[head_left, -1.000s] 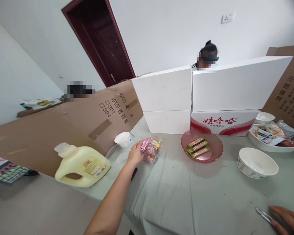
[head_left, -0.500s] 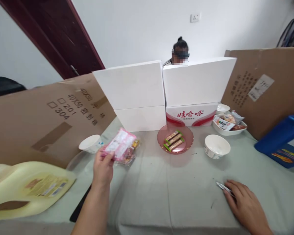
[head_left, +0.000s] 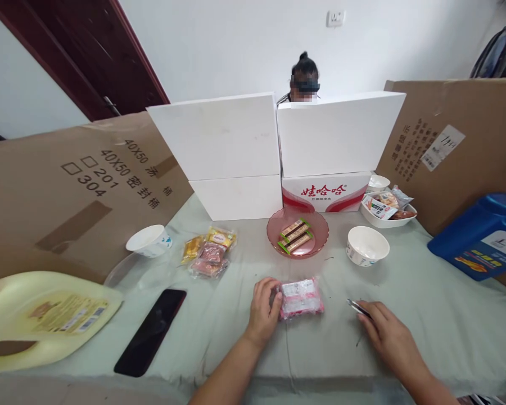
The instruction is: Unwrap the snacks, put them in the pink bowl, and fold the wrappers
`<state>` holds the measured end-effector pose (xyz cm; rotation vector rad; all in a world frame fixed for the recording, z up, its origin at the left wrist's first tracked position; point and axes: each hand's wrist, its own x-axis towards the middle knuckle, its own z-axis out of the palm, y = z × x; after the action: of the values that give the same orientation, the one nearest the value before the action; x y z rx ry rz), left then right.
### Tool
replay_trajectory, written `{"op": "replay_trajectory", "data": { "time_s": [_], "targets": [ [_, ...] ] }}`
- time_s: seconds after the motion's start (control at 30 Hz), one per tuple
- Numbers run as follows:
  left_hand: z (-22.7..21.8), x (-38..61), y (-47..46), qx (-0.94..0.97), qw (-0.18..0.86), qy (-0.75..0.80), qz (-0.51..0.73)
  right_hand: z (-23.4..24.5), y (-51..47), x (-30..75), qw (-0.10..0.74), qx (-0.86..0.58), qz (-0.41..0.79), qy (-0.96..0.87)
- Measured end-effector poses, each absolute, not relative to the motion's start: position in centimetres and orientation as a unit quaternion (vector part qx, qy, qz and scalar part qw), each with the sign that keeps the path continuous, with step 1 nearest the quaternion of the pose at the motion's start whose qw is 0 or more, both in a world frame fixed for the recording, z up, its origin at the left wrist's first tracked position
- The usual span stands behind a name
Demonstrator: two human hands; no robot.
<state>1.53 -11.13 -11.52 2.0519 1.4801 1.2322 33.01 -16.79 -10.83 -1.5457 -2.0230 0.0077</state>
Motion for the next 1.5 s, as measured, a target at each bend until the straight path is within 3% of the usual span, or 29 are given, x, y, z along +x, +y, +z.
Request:
{"op": "replay_trajectory", "data": {
  "time_s": [0.13, 0.3, 0.5, 0.67, 0.77, 0.87, 0.93, 1.07, 1.17, 1.27, 1.4, 1.5],
  "targets": [
    [-10.9, 1.4, -11.5, 0.752, 0.174, 0.45, 0.448, -8.0, -15.0, 26.4, 0.274, -0.523, 0.017, -0.807],
    [-11.0, 1.7, -12.1, 0.769, 0.21, 0.441, 0.412, -6.6, -13.0, 21.1, 0.177, -0.493, -0.016, -0.852],
    [-11.1, 1.8, -11.7, 0.787, 0.195, 0.437, 0.389, -8.6, -12.7, 27.1, 0.141, -0.558, -0.032, -0.817],
    [-11.2, 1.9, -11.3, 0.744, 0.259, 0.442, 0.429, -11.2, -13.8, 34.5, 0.172, -0.628, -0.071, -0.755],
    [-11.4, 2.0, -11.2, 0.647, 0.33, 0.455, 0.516, -10.9, -14.6, 33.9, 0.259, -0.628, -0.078, -0.73],
    [-11.5, 1.7, -11.2, 0.502, 0.397, 0.493, 0.59, -9.5, -14.6, 30.5, 0.347, -0.572, -0.001, -0.743],
    [-11.4, 1.0, -11.2, 0.439, 0.411, 0.517, 0.609, -8.8, -14.2, 28.1, 0.36, -0.543, 0.072, -0.756],
    [-11.0, -1.5, -11.2, 0.385, 0.371, 0.563, 0.63, -8.6, -13.2, 25.4, 0.322, -0.525, 0.169, -0.77],
    [-10.2, -3.1, -12.1, 0.431, 0.232, 0.591, 0.641, -8.5, -13.2, 24.6, 0.273, -0.506, 0.181, -0.798],
    [-8.7, -3.2, -13.9, 0.64, 0.101, 0.513, 0.564, -7.6, -14.3, 24.2, 0.232, -0.46, 0.171, -0.84],
    [-7.0, -0.9, -15.5, 0.866, 0.103, 0.33, 0.362, -6.1, -16.5, 24.1, 0.194, -0.379, 0.166, -0.889],
    [-6.7, 1.0, -15.9, 0.907, 0.089, 0.328, 0.249, -5.8, -18.0, 24.6, 0.141, -0.35, 0.187, -0.907]
  ]
}}
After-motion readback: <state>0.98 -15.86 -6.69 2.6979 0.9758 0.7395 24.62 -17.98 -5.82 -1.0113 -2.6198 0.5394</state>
